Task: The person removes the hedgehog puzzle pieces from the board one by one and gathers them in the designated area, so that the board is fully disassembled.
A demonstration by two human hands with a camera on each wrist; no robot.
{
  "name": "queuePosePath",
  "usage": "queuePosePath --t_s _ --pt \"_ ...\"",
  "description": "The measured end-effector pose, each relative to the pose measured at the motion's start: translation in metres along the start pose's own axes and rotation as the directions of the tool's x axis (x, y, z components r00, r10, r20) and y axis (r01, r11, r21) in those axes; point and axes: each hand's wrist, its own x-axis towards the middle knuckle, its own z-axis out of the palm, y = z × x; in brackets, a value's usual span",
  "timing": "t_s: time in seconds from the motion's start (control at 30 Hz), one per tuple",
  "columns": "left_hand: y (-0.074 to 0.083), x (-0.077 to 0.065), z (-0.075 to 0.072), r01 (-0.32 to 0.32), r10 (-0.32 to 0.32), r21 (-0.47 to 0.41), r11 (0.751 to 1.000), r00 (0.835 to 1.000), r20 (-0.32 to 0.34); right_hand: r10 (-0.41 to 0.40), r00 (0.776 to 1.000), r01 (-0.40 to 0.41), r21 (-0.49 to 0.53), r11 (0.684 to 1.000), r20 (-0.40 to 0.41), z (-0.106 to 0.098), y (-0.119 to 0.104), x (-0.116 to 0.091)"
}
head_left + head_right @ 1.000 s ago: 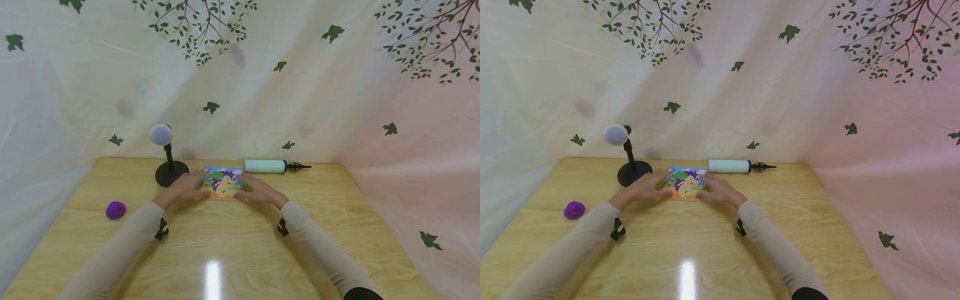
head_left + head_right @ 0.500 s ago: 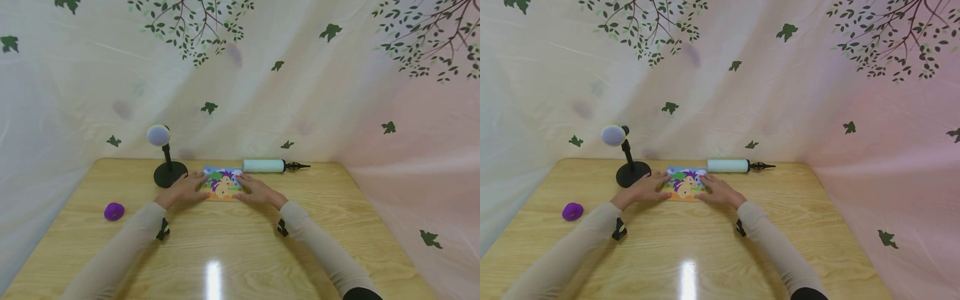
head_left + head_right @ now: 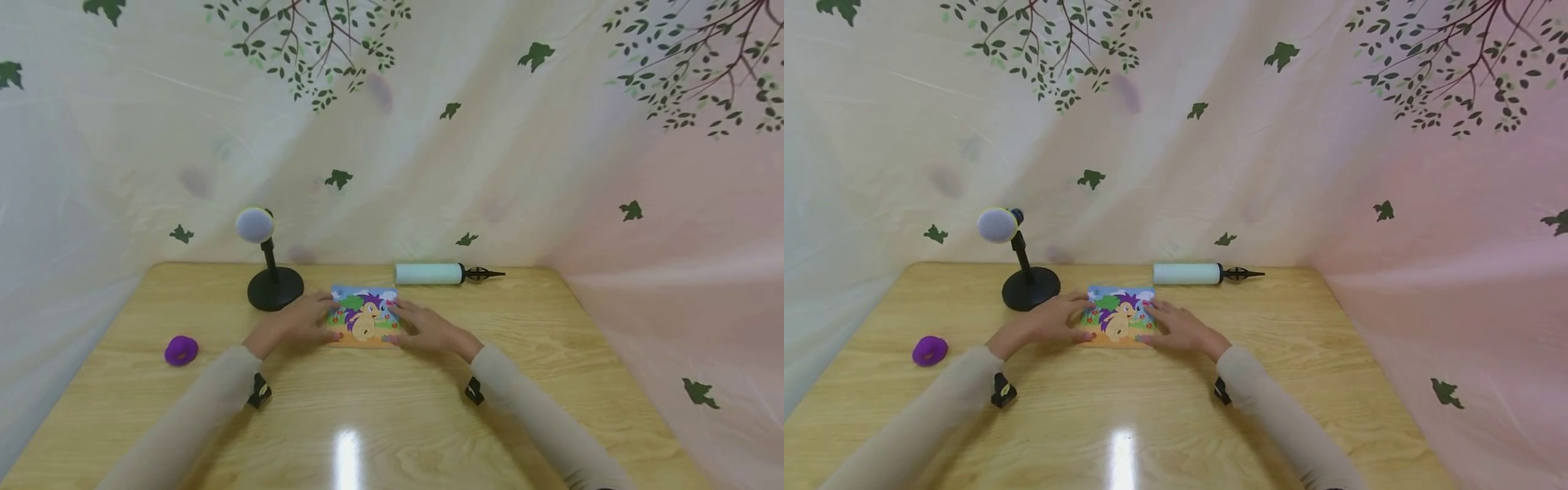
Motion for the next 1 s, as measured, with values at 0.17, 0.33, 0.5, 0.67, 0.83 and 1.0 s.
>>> queuePosePath --t_s 0.17,0.33,0.5,0.67,0.83,1.0 --pt "0.010 -0.008 0.001 -0.022 0.022 -0.031 0.999 1.000 -0.007 -0.007 1.000 0.007 0.001 1.000 0.002 0.002 -0.001 -0.015" --pt "0.015 -0.016 0.006 -0.062 0.062 -0.043 0.997 0.998 -0.010 -0.022 1.000 0.021 0.023 1.000 0.015 0.004 -0.001 -0.027" --pt "0.021 -0.020 0.011 -0.074 0.075 -0.034 0.997 0.997 0.015 -0.046 0.999 0.045 0.032 0.998 0.025 0.006 -0.001 -0.040" --pt "0.031 -0.024 0.011 -0.068 0.069 -0.024 0.997 0.997 0.043 -0.050 0.998 0.049 0.034 0.998 0.035 0.009 -0.002 -0.053" --pt "0.041 -0.025 0.008 -0.059 0.061 -0.037 0.998 0.996 0.071 -0.060 0.997 0.058 0.036 0.998 0.058 0.007 -0.004 -0.060" --pt "0.043 -0.026 0.006 -0.051 0.056 -0.045 0.998 0.993 0.101 -0.081 0.992 0.078 0.036 0.996 0.093 0.003 -0.007 -0.062"
